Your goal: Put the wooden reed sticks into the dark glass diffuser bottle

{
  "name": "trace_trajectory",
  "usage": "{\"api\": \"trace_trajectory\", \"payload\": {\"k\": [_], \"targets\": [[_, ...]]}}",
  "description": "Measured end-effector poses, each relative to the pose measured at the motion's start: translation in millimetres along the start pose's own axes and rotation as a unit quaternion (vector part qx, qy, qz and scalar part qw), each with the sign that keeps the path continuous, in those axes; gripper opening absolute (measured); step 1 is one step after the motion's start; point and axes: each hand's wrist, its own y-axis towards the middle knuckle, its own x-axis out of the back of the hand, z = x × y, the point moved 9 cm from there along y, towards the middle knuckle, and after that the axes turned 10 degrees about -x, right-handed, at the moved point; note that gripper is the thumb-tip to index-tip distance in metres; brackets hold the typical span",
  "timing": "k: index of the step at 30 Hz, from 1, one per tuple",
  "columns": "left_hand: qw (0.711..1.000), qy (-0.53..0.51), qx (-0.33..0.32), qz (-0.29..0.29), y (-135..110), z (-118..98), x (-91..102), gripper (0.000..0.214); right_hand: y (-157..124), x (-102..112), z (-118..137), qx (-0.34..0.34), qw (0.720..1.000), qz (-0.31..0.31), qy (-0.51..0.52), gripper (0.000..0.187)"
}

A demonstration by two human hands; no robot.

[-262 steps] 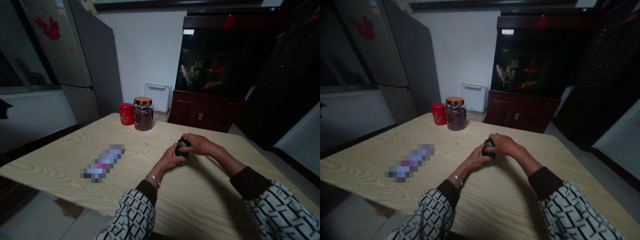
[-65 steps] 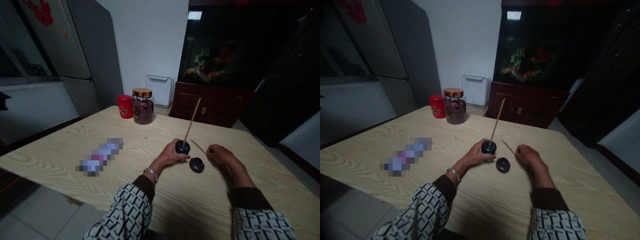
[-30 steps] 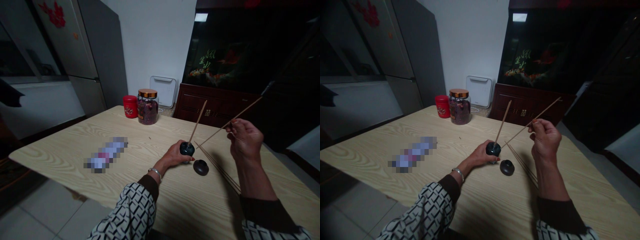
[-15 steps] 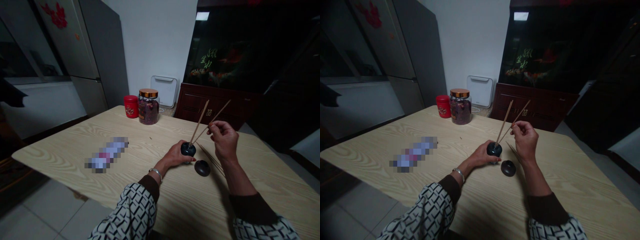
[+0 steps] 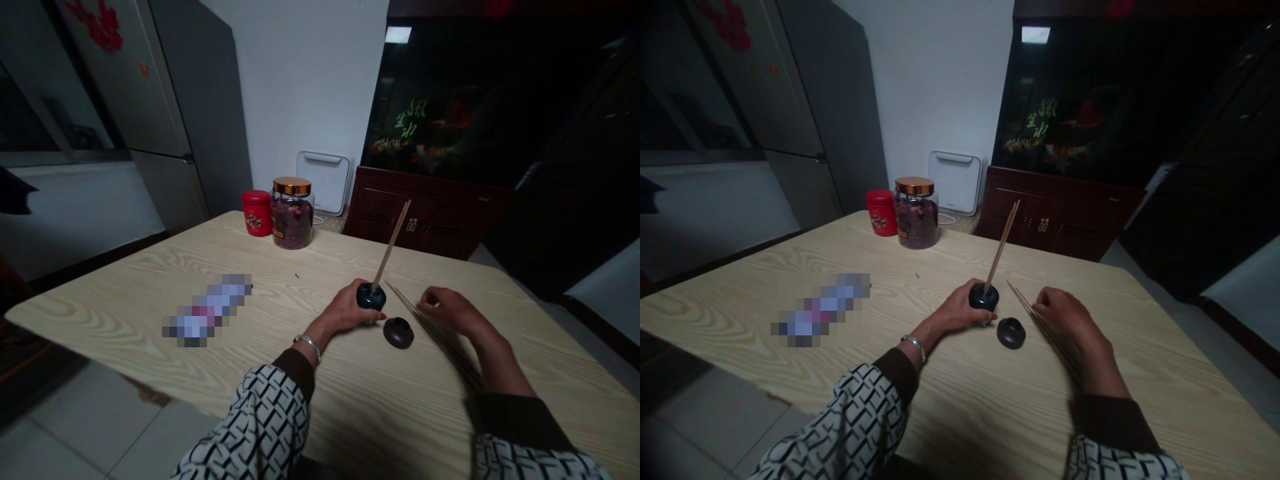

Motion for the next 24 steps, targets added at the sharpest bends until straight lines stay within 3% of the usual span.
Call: {"api": "trace_trajectory", "payload": {"k": [3, 6, 13, 18, 21, 24], "targets": [[1.000, 0.007, -0.001, 0.002, 0.1, -1.5, 0.7, 0.074, 4.4, -23.2, -24.2, -0.053, 0.993, 0.042, -0.098, 0.013], [1.000, 0.018, -0.006, 0.004, -0.2, -5.4, 1.7, 0.073, 6.1, -33.5, -23.8, -0.059, 0.990, 0.067, -0.108, 0.012], [1.000, 0.015, 0.000, 0.006, -1.3, -9.0, 1.3, 0.072, 6.3, -35.3, -15.4, -0.065, 0.991, 0.061, -0.104, 0.007], [1.000, 0.012, -0.005, 0.005, -1.3, -6.8, 1.2, 0.072, 6.5, -37.9, -13.8, -0.061, 0.992, 0.050, -0.098, 0.014], [1.000, 0.011, -0.003, 0.003, -0.6, -2.9, 1.1, 0.073, 8.0, -30.6, -17.3, -0.047, 0.995, 0.041, -0.076, 0.014], [1.000, 0.007, -0.001, 0.000, 0.1, -0.2, 1.0, 0.075, 4.3, -0.2, -12.3, -0.010, 1.000, -0.007, 0.028, 0.009]]}}
